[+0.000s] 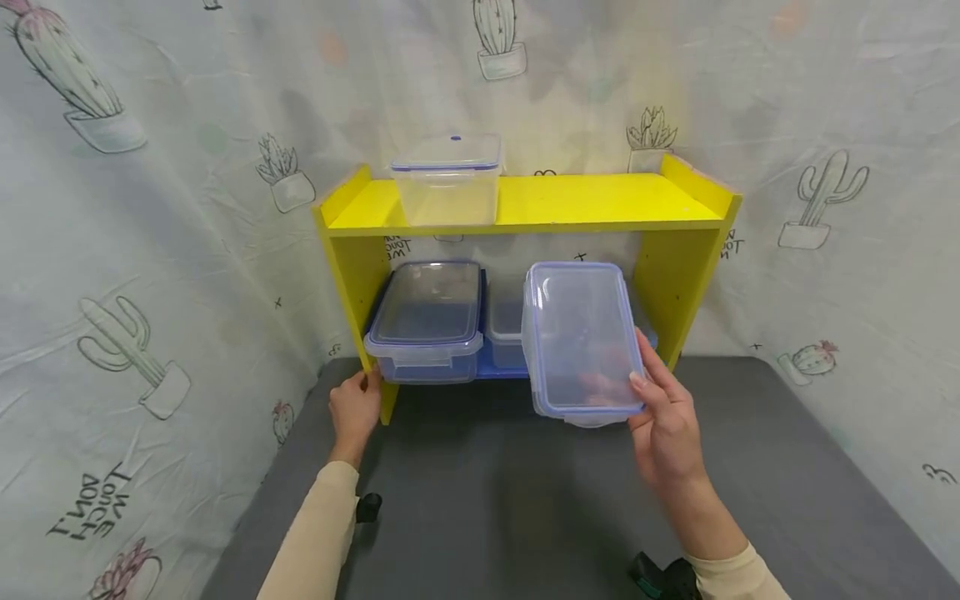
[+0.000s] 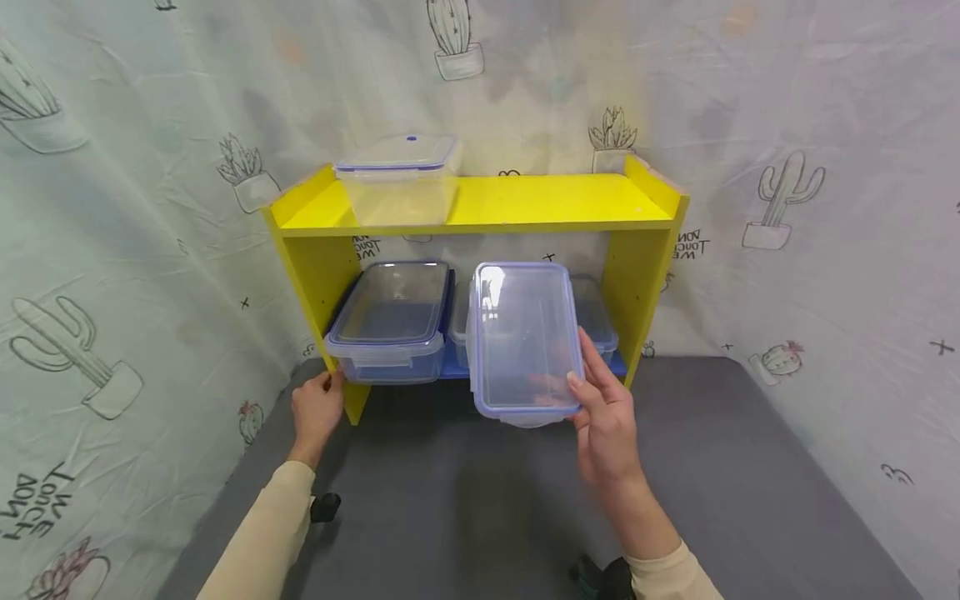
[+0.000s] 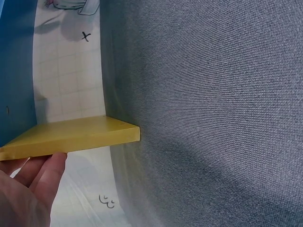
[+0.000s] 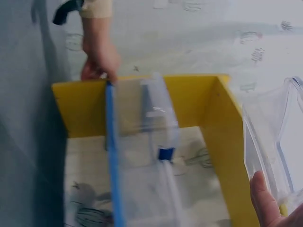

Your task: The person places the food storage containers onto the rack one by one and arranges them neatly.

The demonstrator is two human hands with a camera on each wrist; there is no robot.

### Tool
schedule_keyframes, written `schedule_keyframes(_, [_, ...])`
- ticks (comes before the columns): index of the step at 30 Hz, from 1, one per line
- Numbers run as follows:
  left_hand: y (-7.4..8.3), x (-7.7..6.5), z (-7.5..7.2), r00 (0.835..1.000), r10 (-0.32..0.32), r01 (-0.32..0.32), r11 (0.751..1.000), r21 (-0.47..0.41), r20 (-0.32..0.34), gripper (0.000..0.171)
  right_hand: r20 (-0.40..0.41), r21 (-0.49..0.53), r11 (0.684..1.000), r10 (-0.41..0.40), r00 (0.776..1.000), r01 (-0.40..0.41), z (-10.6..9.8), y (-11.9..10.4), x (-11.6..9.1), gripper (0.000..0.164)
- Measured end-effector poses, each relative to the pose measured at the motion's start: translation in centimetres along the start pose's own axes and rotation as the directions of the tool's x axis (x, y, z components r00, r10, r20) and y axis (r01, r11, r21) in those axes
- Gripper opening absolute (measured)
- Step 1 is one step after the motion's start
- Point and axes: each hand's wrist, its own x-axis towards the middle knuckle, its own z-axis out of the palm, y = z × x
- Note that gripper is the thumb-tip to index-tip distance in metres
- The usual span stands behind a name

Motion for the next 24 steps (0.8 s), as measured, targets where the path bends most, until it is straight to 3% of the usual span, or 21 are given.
schedule_keyframes(8, [0.0, 0.1, 0.1, 1.0, 0.001, -0.001, 1.0, 0.002, -0.007, 0.05, -0.066, -0.014, 0.999, -0.053, 0.996, 0.052, 2.1, -3.2, 3.4, 0.049])
schedule_keyframes(15, [0.0, 0.0, 0.2, 1.0, -0.002, 0.002, 1.0, 0.008, -0.007, 0.051, -0.044, -0.062, 0.995, -0.081, 0.996, 0.078, 3.0, -5.0, 7.0, 0.048])
schedule_keyframes(24, [0.0, 0.3, 0.3, 1.0, 0.011, -0.011, 1.0, -0.004, -0.023, 0.049, -0.1, -0.131, 0.99, 0.036, 0.994, -0.05, 4.3, -6.4, 9.7, 0.049])
